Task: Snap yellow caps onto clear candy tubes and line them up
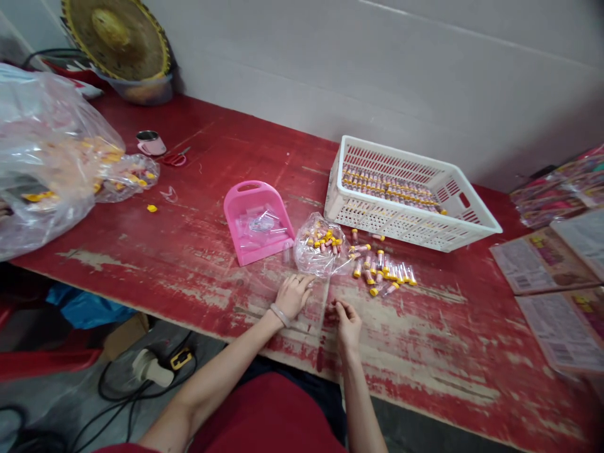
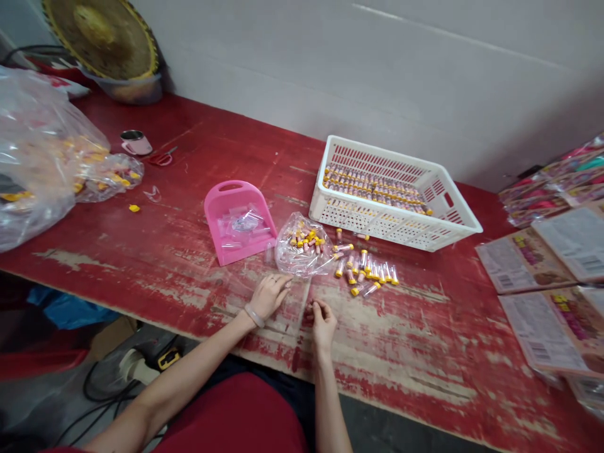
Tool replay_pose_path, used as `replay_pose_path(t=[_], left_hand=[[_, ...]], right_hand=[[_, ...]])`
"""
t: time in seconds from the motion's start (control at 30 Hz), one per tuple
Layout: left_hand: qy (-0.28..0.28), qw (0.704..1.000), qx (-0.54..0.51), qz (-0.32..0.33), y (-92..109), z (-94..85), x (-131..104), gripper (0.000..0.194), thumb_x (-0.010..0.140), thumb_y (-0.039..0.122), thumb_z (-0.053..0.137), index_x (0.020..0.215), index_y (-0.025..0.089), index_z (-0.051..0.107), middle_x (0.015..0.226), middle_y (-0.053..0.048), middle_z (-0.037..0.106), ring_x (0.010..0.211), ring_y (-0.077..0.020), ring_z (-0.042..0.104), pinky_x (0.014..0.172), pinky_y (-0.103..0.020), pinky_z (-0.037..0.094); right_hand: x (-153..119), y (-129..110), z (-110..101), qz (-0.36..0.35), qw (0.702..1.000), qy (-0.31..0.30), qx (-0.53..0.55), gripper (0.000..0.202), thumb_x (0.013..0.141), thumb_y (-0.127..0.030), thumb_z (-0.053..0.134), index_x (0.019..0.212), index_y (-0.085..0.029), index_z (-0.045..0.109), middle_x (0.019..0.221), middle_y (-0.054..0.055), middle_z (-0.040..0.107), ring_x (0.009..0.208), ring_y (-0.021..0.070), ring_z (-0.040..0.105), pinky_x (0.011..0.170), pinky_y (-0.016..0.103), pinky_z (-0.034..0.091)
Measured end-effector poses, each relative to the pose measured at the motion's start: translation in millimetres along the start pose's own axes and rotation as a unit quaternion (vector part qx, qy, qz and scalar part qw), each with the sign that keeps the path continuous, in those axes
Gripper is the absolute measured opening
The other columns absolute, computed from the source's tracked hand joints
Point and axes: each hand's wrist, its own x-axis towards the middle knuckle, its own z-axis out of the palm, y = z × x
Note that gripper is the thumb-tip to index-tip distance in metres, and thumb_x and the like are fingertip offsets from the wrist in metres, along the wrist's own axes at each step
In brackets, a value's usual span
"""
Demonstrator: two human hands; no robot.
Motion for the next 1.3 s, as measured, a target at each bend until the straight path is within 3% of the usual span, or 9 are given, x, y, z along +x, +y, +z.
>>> replay_pose_path(t=[0.13,0.37,0.63,0.73,0.8,0.9,1.0,1.13,1.3], left_hand=[[0.015,1.000,0.025,0.004,-9.5,12.9,-5.5,0.045,0.091,0.025,0.052,0.135,0.019,0.045,0.114,-0.010,0.064,0.106,-0.0245,0.056,0.093,-0.040,0.045],[0.055,0.998,0.004,-0.011,-13.9,20.5,-13.5,0.032,0.092,0.026,0.051,0.123,0.020,0.054,0.116,-0.010,0.064,0.109,-0.0239,0.057,0.096,-0.040,0.042],[0.038,0.998,0.034,-0.039,-14.5,23.3,-15.3,0.024,0.088,0.025,0.056,0.112,0.019,0.059,0.107,-0.009,0.066,0.102,-0.0248,0.057,0.090,-0.040,0.042],[0.021,0.998,0.029,-0.046,-13.0,25.6,-15.1,0.022,0.086,0.022,0.058,0.108,0.020,0.060,0.104,-0.009,0.065,0.101,-0.0250,0.057,0.090,-0.040,0.043],[0.010,0.999,0.012,-0.043,-12.4,27.2,-15.6,0.028,0.084,0.018,0.057,0.112,0.020,0.058,0.108,-0.009,0.064,0.104,-0.0248,0.056,0.091,-0.041,0.043],[0.008,0.998,-0.027,-0.056,-13.3,27.1,-19.3,0.042,0.082,0.012,0.055,0.123,0.018,0.053,0.118,-0.011,0.061,0.111,-0.0242,0.055,0.097,-0.042,0.044],[0.051,0.992,-0.058,-0.102,-17.3,21.5,-27.3,0.046,0.082,0.011,0.053,0.127,0.018,0.050,0.120,-0.011,0.061,0.113,-0.0239,0.056,0.100,-0.044,0.044],[0.110,0.975,-0.104,-0.163,-23.4,10.8,-37.3,0.036,0.084,0.013,0.051,0.119,0.020,0.056,0.110,-0.009,0.065,0.104,-0.0212,0.060,0.095,-0.041,0.048],[0.120,0.967,-0.130,-0.182,-21.8,6.4,-36.2,0.023,0.084,0.014,0.051,0.103,0.021,0.063,0.100,-0.006,0.068,0.098,-0.0201,0.062,0.089,-0.037,0.050]], right_hand=[[0.2,-2.0,-0.4,-0.002,1.000,0.002,0.000,0.041,0.066,-0.049,0.076,0.088,-0.015,0.069,0.074,0.003,0.069,0.055,0.0134,0.057,0.051,0.025,0.047],[1.5,-6.9,6.5,-0.003,1.000,-0.006,0.008,0.042,0.066,-0.050,0.076,0.085,-0.014,0.068,0.065,0.002,0.067,0.054,0.0137,0.057,0.052,0.025,0.047],[1.5,-7.8,7.0,-0.008,1.000,-0.008,-0.021,0.040,0.068,-0.049,0.073,0.088,-0.014,0.068,0.068,0.002,0.066,0.055,0.0137,0.056,0.053,0.026,0.046],[-0.9,-15.7,19.0,-0.055,0.995,-0.040,-0.069,0.038,0.072,-0.044,0.071,0.097,-0.016,0.069,0.085,0.005,0.070,0.068,0.0159,0.060,0.062,0.028,0.049],[-1.7,-21.1,32.0,-0.105,0.983,-0.100,-0.115,0.039,0.075,-0.039,0.069,0.110,-0.020,0.068,0.102,0.007,0.069,0.079,0.0174,0.061,0.071,0.030,0.050],[-0.1,-25.8,49.7,-0.159,0.954,-0.175,-0.184,0.038,0.080,-0.037,0.064,0.115,-0.024,0.067,0.106,0.006,0.069,0.083,0.0190,0.061,0.076,0.032,0.049],[4.0,-26.4,54.8,-0.193,0.942,-0.152,-0.229,0.037,0.083,-0.040,0.061,0.115,-0.024,0.067,0.099,0.007,0.070,0.084,0.0208,0.060,0.079,0.035,0.049],[8.7,-24.0,46.2,-0.258,0.920,-0.101,-0.276,0.039,0.087,-0.042,0.057,0.119,-0.021,0.065,0.108,0.010,0.068,0.092,0.0231,0.060,0.088,0.039,0.046],[8.5,-16.6,37.7,-0.263,0.912,-0.102,-0.299,0.041,0.088,-0.044,0.054,0.121,-0.022,0.064,0.110,0.010,0.068,0.094,0.0234,0.062,0.089,0.039,0.046]])
